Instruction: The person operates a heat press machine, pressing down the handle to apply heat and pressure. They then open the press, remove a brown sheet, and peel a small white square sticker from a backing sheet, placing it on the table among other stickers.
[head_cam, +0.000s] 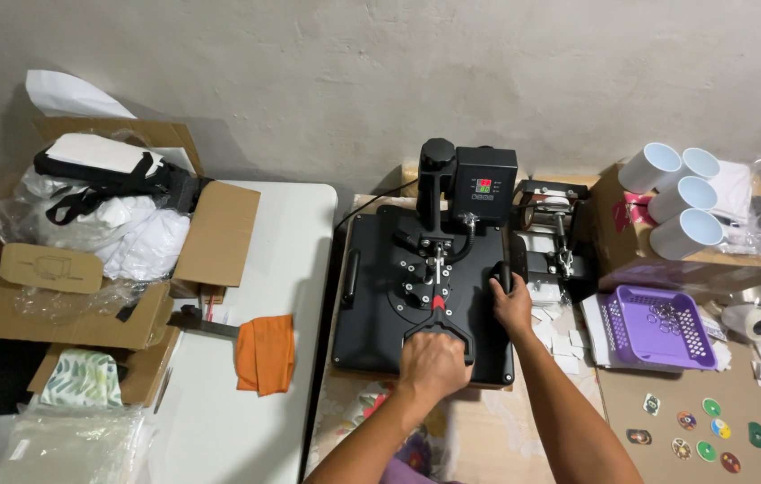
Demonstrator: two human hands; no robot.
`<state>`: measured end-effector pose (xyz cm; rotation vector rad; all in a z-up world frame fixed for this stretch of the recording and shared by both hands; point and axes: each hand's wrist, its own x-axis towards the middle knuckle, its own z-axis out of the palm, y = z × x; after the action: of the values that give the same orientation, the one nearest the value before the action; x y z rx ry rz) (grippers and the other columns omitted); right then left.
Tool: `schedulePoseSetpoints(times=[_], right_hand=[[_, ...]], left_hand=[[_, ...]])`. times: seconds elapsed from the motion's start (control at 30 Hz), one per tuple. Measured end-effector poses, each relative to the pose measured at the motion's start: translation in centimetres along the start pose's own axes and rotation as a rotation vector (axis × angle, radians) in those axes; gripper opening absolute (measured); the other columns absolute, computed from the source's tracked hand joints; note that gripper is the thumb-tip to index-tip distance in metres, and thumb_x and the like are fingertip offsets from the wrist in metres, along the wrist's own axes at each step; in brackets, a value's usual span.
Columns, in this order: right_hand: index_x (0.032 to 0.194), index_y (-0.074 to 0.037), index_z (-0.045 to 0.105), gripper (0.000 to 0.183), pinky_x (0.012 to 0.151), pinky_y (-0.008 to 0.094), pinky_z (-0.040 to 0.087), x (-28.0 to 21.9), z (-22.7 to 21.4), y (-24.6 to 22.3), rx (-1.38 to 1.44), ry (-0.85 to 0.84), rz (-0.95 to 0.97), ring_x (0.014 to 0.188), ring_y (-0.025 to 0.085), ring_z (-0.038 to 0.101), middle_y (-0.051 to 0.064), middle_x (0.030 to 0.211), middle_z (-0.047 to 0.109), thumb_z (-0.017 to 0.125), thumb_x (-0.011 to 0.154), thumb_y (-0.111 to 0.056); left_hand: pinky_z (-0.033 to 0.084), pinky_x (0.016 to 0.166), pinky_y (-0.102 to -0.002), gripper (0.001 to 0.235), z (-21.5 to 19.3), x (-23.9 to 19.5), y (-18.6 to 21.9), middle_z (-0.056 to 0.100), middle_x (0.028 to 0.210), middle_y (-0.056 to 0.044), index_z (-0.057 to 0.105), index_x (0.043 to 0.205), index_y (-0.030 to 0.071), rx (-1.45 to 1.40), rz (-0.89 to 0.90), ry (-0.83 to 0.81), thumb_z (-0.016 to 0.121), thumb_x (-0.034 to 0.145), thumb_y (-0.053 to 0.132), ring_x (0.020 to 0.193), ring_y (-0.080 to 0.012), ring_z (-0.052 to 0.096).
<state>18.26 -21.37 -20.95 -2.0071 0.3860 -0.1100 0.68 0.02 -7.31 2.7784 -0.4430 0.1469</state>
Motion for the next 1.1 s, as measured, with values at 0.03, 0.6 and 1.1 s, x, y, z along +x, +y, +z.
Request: schedulePoseSetpoints(times=[0.03, 0.6, 1.1], right_hand=[[0.145, -0.011, 0.068, 0.052, 0.070, 0.038, 0.054, 0.2, 0.1, 0.4, 0.020, -0.003, 0.012, 0.066, 0.020, 0.061, 0.009, 0.085, 0.069, 0.079, 0.105, -0.041], [0.155, -0.009, 0.062, 0.061, 0.104, 0.048, 0.055, -0.8, -0.5, -1.2, -0.078, -0.055, 0.026, 0.114, 0.038, 0.074, 0.020, 0.129, 0.078, 0.072, 0.107, -0.045], [0.157, -0.014, 0.060, 0.062, 0.106, 0.050, 0.056, -0.9, -0.8, -1.9, -0.070, -0.092, 0.066, 0.120, 0.040, 0.075, 0.020, 0.131, 0.079, 0.071, 0.106, -0.047]], left_hand=[[0.058, 0.057, -0.053, 0.030, 0.1, 0.0, 0.0, 0.078, 0.071, -0.013, 0.083, 0.076, 0.010, 0.002, 0.007, 0.009, 0.074, 0.087, 0.037, 0.066, -0.0402, 0.077], [0.059, 0.057, -0.055, 0.028, 0.8, -0.1, -0.2, 0.078, 0.070, -0.013, 0.085, 0.076, 0.012, 0.073, -0.040, 0.063, 0.073, 0.082, 0.037, 0.067, -0.0440, 0.077], [0.056, 0.051, -0.057, 0.036, 2.0, -0.2, -1.0, 0.073, 0.064, -0.012, 0.080, 0.067, 0.013, 0.083, -0.046, 0.127, 0.079, 0.085, 0.045, 0.061, -0.0448, 0.073]])
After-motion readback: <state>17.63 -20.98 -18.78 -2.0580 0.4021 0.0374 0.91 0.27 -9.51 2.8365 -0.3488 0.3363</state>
